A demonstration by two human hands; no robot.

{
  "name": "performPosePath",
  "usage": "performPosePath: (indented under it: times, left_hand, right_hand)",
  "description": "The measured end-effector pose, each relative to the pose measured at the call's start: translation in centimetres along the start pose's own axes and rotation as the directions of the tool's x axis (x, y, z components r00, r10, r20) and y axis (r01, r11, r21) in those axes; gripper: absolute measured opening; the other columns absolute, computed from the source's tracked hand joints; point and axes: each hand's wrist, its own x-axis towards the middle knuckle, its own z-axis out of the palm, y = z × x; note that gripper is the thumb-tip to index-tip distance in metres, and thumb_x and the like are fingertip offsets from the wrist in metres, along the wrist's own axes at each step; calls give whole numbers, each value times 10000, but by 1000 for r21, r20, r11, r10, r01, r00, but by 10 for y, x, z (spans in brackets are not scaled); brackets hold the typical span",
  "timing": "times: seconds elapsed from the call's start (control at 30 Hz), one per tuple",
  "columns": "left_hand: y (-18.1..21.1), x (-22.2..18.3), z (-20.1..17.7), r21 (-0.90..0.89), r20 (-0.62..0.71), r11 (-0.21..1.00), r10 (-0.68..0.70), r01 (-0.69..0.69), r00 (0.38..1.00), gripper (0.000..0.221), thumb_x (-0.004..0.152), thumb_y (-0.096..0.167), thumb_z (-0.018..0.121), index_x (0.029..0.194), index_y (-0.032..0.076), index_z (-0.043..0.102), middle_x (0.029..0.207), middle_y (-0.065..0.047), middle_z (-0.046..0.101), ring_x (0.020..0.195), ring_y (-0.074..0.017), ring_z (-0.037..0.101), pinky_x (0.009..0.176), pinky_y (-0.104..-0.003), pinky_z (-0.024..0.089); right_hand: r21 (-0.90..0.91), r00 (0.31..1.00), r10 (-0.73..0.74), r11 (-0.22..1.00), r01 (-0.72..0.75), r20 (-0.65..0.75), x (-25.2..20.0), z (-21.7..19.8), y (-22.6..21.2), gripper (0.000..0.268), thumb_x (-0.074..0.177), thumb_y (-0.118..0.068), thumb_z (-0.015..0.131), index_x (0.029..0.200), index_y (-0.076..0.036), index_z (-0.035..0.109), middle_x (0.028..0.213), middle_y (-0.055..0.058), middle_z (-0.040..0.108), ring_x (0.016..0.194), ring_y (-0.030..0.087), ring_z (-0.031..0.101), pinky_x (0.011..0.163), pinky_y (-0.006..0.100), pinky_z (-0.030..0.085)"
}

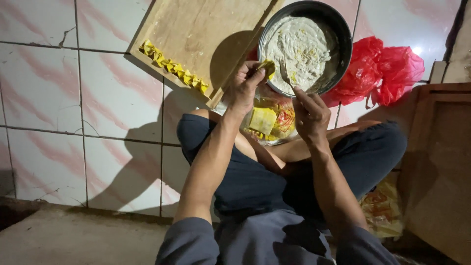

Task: A person sitting on the floor fills yellow dumpling wrappers with a white mixture from a bowl and folds them into shape, placing them on a wooden board.

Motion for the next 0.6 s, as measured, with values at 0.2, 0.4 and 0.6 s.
performPosePath:
  times: [0.2, 0.4, 0.6]
  left_hand:
    - [3, -1, -1, 12, 19, 1000, 1, -1, 1000, 221, 842, 131, 847, 1003, 67, 710, 784, -4, 530, 731, -88, 616, 615, -263, 608]
    - [7, -1, 3, -55, 15, 995, -78, 79, 997, 209, 853, 162, 834, 993, 82, 701, 782, -40, 597, 701, -139, 678, 654, -273, 644]
    - [-7, 7, -10, -152, 48, 976, -151, 157, 987, 220, 860, 199, 840, 999, 130, 684, 845, -2, 635, 746, -147, 686, 694, -296, 654]
  right_hand:
    - [-13, 999, 37, 999, -37, 30, -11, 3, 26, 280, 921, 42, 770, 1164, -86, 829, 776, 137, 663, 631, 262, 623, 565, 369, 468]
    - [-111, 995, 93, 990, -88, 47, -18, -10, 41, 270, 942, 30, 747, 1187, -61, 816, 774, 180, 626, 646, 316, 617, 575, 403, 462]
    - [-165, 991, 130, 979, -122, 39, -11, -13, 33, 222, 953, 26, 713, 1151, -21, 803, 792, 247, 618, 669, 418, 632, 569, 454, 469]
